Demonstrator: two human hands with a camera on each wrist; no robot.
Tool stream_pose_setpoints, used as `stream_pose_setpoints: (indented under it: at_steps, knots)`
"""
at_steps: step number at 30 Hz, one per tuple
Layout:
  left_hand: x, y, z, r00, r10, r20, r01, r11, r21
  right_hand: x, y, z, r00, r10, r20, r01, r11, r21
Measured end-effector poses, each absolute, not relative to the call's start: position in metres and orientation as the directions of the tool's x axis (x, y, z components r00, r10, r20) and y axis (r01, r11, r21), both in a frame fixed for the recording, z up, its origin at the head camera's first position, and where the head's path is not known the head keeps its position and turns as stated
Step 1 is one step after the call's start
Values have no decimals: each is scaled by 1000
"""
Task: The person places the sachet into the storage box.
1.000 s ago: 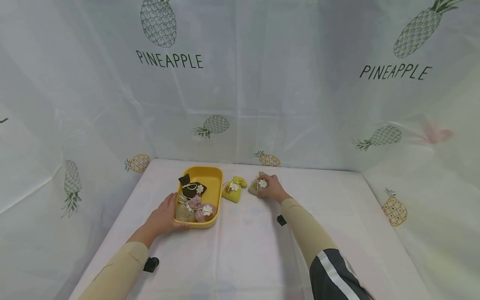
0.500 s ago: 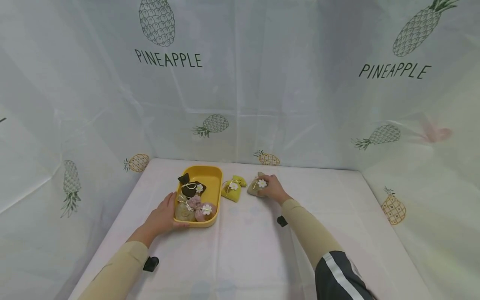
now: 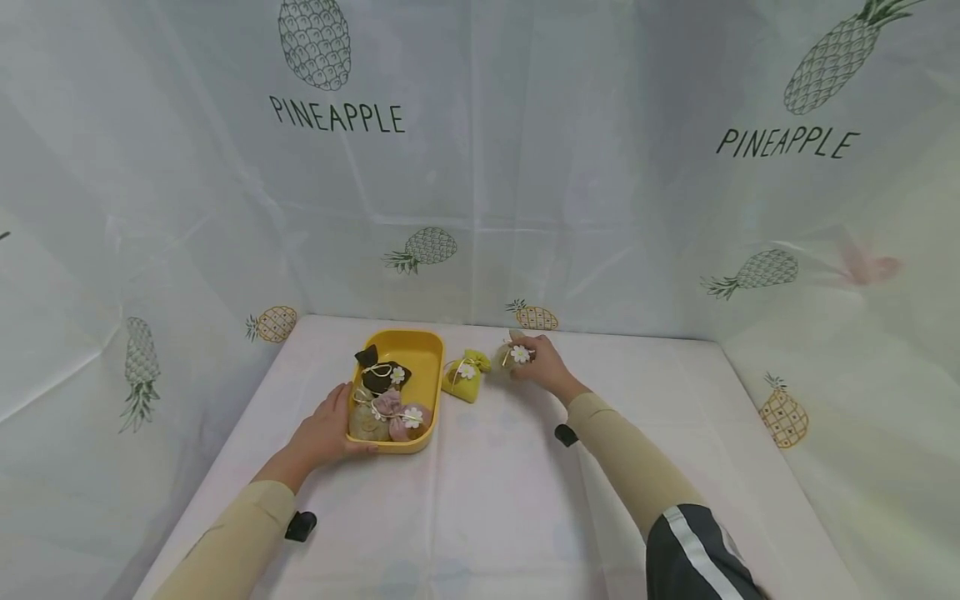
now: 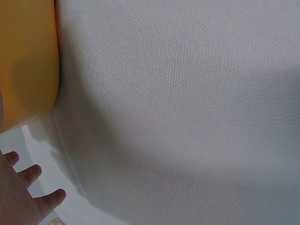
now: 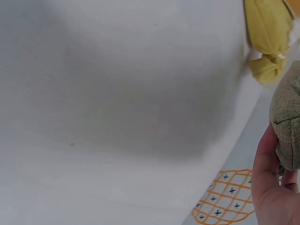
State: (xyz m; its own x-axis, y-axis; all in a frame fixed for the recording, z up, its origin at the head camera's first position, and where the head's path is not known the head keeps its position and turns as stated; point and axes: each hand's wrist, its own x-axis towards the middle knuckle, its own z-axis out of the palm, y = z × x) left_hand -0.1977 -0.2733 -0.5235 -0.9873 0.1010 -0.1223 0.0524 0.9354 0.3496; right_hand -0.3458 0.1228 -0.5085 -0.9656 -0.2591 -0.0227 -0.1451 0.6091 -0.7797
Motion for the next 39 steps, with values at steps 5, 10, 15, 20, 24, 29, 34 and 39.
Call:
stream_pose_setpoints:
  at_steps: [5, 10, 15, 20, 24, 29, 34, 39]
  knots:
    - [-198, -274, -524, -987, 99, -124, 49, 934, 354, -344, 119, -497, -956, -292, 17, -191, 578, -793]
    - [-199, -274, -527, -988, 102, -119, 53, 934, 354, -337, 110, -483, -941, -334, 62, -244, 538, -807]
    - [-199, -276, -529, -989, 102, -109, 57, 934, 353, -332, 100, -475, -933, -354, 59, -246, 510, -824]
    - [-200, -276, -529, -989, 100, -111, 54, 932, 357, -329, 87, -467, -907, -410, 93, -294, 460, -838]
    - [-200, -275, -529, -988, 101, -115, 53, 930, 364, -326, 75, -460, -883, -456, 109, -332, 444, -832]
    - [-200, -276, -528, -989, 99, -114, 51, 929, 366, -326, 60, -458, -858, -505, 98, -346, 425, -836]
    - [-199, -277, -528, -989, 96, -112, 49, 928, 369, -327, 46, -457, -825, -560, 75, -362, 421, -831]
    - [-198, -277, -527, -989, 103, -105, 55, 922, 383, -327, 31, -455, -789, -614, 26, -366, 436, -822]
